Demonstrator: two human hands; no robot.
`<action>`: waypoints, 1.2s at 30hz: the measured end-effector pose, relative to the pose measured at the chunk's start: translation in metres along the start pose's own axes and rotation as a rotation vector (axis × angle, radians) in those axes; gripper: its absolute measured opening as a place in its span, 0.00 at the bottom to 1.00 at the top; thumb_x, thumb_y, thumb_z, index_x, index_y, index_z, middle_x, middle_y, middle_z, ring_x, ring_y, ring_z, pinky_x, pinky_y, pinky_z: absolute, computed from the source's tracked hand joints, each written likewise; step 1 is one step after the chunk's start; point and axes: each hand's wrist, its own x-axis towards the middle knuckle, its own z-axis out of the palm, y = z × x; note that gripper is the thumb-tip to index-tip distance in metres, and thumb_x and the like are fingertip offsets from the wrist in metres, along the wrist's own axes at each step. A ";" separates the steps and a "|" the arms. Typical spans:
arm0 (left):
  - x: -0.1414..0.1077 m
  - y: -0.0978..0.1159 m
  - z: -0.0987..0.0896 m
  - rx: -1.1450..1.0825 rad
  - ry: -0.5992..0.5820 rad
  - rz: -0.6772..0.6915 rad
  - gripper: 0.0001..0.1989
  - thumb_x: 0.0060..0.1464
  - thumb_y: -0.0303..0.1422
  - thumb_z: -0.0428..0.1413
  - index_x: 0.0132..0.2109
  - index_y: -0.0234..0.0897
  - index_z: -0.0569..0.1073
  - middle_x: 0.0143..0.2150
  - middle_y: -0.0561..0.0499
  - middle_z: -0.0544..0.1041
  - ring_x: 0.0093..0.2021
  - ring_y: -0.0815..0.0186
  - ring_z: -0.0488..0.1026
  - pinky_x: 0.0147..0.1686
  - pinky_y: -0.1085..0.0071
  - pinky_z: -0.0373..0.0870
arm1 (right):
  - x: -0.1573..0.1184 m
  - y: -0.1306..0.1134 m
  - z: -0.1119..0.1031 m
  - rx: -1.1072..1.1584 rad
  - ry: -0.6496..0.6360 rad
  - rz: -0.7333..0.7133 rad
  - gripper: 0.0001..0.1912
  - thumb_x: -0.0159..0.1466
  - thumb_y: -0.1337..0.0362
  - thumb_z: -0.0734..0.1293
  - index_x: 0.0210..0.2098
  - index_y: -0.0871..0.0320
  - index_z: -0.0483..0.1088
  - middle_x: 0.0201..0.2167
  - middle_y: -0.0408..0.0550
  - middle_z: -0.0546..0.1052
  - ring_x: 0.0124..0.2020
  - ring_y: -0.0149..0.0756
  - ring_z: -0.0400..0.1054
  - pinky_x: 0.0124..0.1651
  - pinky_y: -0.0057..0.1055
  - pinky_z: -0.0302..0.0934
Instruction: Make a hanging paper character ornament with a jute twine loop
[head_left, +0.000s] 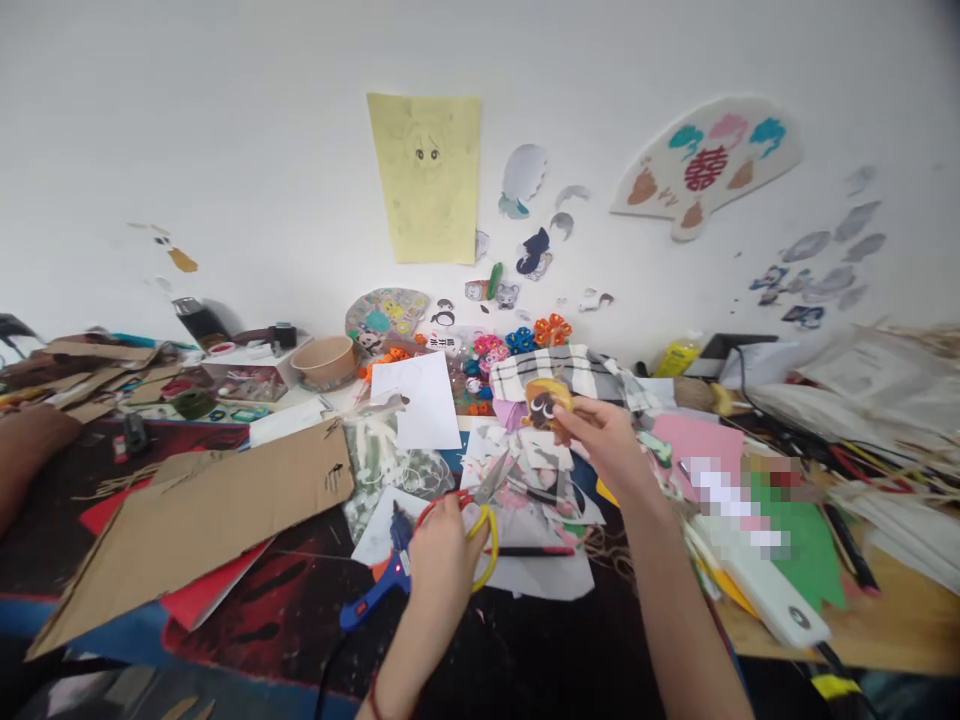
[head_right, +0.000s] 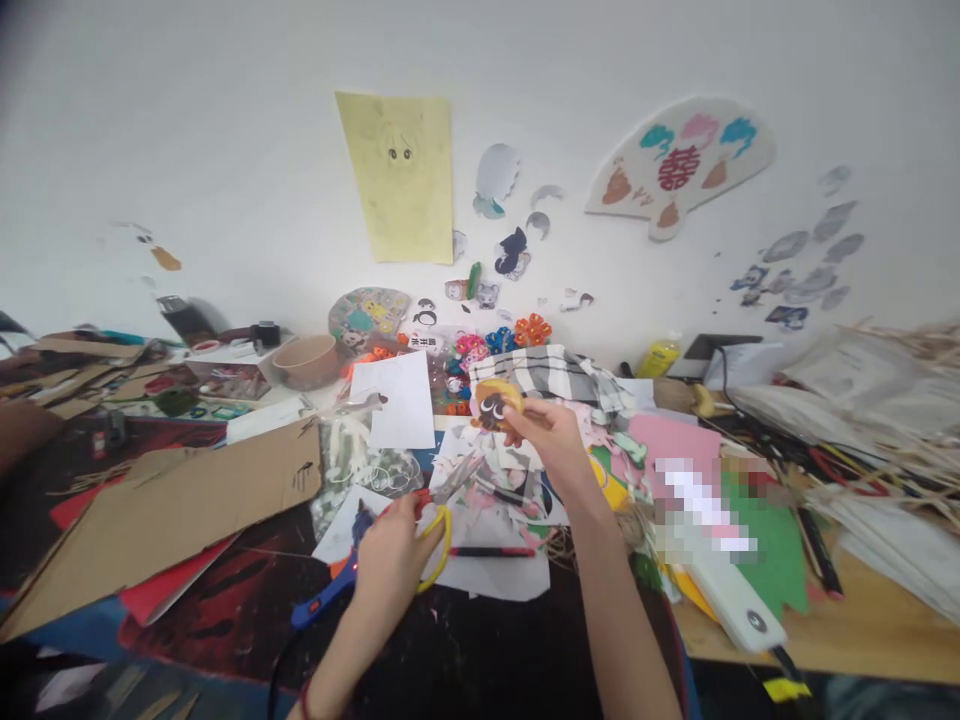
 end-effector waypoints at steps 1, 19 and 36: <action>0.003 0.008 0.010 0.009 -0.008 0.007 0.13 0.62 0.37 0.53 0.46 0.31 0.72 0.43 0.37 0.79 0.43 0.50 0.78 0.38 0.64 0.70 | -0.005 0.001 0.003 -0.050 -0.016 0.009 0.14 0.59 0.54 0.74 0.28 0.60 0.75 0.21 0.44 0.74 0.23 0.30 0.66 0.27 0.28 0.60; 0.088 0.046 -0.039 -0.781 0.318 0.242 0.20 0.67 0.41 0.47 0.60 0.36 0.67 0.59 0.40 0.72 0.55 0.58 0.71 0.53 0.62 0.68 | 0.056 -0.004 0.016 -0.415 -0.185 -0.298 0.09 0.65 0.57 0.70 0.33 0.55 0.77 0.31 0.47 0.78 0.33 0.38 0.70 0.36 0.33 0.61; 0.096 0.079 -0.030 -1.329 0.011 0.116 0.15 0.59 0.43 0.58 0.36 0.33 0.78 0.28 0.49 0.78 0.27 0.68 0.69 0.29 0.73 0.66 | 0.058 -0.005 0.005 -0.220 -0.143 -0.126 0.08 0.62 0.58 0.72 0.32 0.55 0.79 0.29 0.46 0.80 0.31 0.37 0.72 0.35 0.34 0.67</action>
